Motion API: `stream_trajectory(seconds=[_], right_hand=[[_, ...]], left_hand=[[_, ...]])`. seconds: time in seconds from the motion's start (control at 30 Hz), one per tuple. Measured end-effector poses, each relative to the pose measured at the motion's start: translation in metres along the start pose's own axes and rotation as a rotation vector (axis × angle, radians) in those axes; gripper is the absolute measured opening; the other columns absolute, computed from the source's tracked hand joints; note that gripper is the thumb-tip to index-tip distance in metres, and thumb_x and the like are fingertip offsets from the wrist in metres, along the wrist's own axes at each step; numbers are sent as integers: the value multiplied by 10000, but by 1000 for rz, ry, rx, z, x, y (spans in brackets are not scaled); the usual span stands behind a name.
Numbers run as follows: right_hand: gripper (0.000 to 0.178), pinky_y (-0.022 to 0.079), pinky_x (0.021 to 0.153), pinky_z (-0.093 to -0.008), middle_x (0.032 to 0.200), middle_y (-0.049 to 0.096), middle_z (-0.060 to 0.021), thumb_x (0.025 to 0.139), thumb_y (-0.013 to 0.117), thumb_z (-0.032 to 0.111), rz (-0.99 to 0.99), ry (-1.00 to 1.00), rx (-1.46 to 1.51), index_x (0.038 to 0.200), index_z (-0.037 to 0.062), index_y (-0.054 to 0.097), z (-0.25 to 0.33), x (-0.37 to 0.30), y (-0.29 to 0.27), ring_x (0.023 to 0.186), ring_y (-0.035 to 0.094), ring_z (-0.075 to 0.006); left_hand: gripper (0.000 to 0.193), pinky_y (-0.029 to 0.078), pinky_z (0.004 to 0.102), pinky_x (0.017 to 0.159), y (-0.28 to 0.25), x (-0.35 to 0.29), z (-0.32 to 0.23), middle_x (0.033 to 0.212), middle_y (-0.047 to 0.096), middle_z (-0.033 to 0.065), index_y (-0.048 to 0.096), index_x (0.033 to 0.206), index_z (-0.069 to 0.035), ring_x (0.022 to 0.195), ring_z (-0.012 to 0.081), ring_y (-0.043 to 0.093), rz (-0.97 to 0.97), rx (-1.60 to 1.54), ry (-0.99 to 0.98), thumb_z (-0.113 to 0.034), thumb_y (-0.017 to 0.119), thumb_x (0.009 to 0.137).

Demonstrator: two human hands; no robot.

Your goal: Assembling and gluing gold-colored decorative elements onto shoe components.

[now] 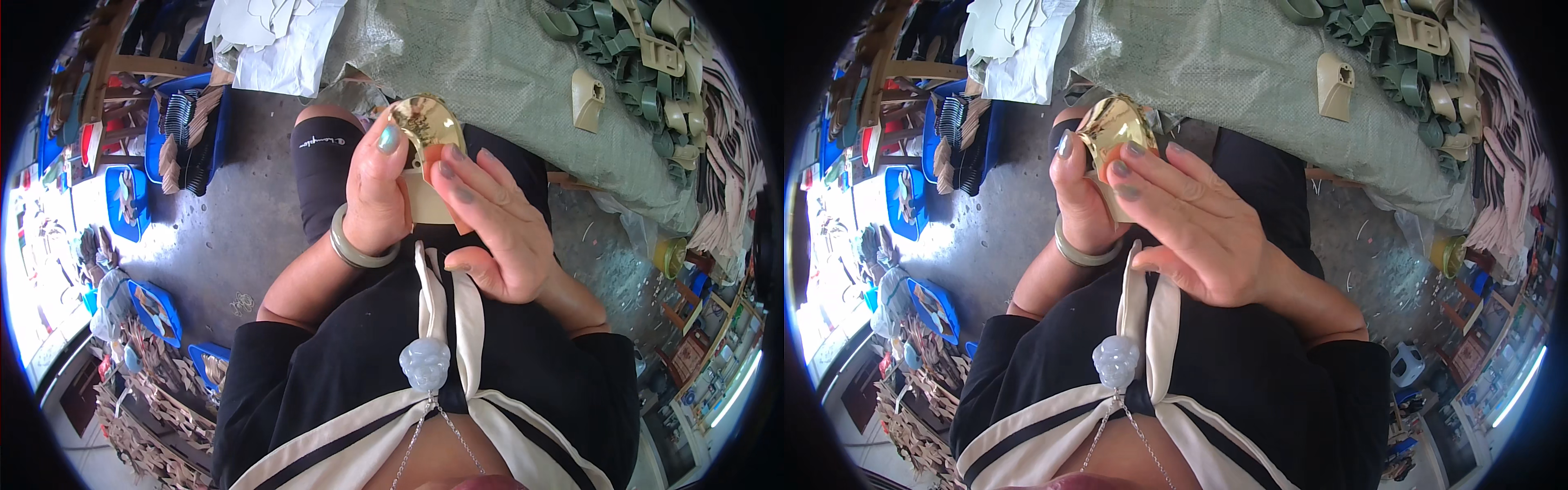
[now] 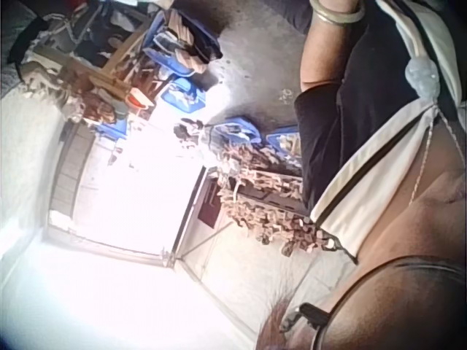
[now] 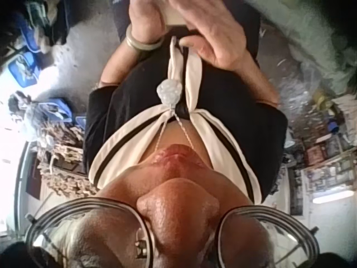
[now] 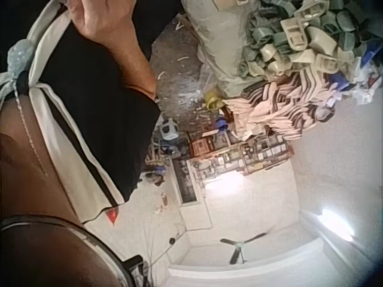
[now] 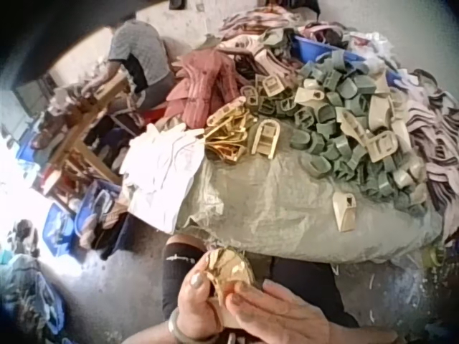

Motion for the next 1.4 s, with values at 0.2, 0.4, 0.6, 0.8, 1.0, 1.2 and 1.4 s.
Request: stream_trajectory(seconds=[0.2, 0.4, 0.6, 0.8, 1.0, 1.2, 1.4], right_hand=[[709, 329, 1051, -487, 1291, 526, -236, 683, 789, 171, -112, 15, 249, 1300, 13, 478, -15, 6, -11, 1252, 466, -396], [398, 435, 972, -443, 1130, 655, -124, 677, 753, 137, -31, -108, -189, 1046, 35, 644, -13, 12, -17, 1138, 588, -308], [179, 506, 890, -414, 995, 694, -120, 818, 656, 67, -99, 47, 60, 986, 9, 639, -21, 16, -27, 972, 672, -272], [126, 491, 913, -405, 1011, 684, -166, 903, 565, 39, -355, 266, 431, 993, -35, 615, -23, 16, -5, 1005, 657, -270], [156, 504, 892, -421, 1045, 674, -171, 827, 632, 30, -226, -10, -8, 977, -9, 612, -28, 16, -1, 1021, 650, -304], [183, 524, 860, -403, 1048, 676, -169, 790, 671, 43, -148, -89, -139, 962, 2, 622, -27, 17, -6, 1009, 656, -304], [179, 526, 859, -407, 1053, 671, -178, 782, 672, 36, -99, -111, -193, 950, -3, 628, -28, 16, -9, 1012, 654, -304]], left_hand=[[495, 509, 303, 793, 5, 2, -5, 1044, 610, 101, 498, 1166, -6, 904, 179, 615, 10, -123, -98, -438, 454, 929], [450, 507, 306, 801, 2, -1, 1, 1065, 610, 101, 511, 1166, -21, 920, 164, 610, 77, -281, -136, -404, 435, 942], [398, 494, 274, 769, 1, 2, 9, 1019, 612, 89, 524, 1108, -7, 886, 139, 605, -3, -149, -210, -359, 413, 962], [417, 505, 286, 741, 3, 10, 4, 966, 633, 85, 564, 1057, -7, 843, 140, 619, -92, -166, -144, -387, 419, 965], [352, 511, 282, 699, 6, 13, 3, 901, 638, 70, 570, 993, -27, 783, 143, 626, -231, -245, -117, -351, 437, 961], [324, 503, 265, 658, 9, 12, 1, 849, 632, 54, 577, 943, -40, 725, 124, 616, -230, -255, -195, -342, 461, 955], [325, 489, 246, 632, 15, 12, 0, 816, 631, 38, 589, 912, -48, 704, 105, 607, -267, -243, -219, -348, 471, 952]])
Point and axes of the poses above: each hand's wrist, its own x-axis towards the middle knuckle, its own y-axis out of the palm, z = x × y, the point moved 2 cm from there along x, towards the middle knuckle
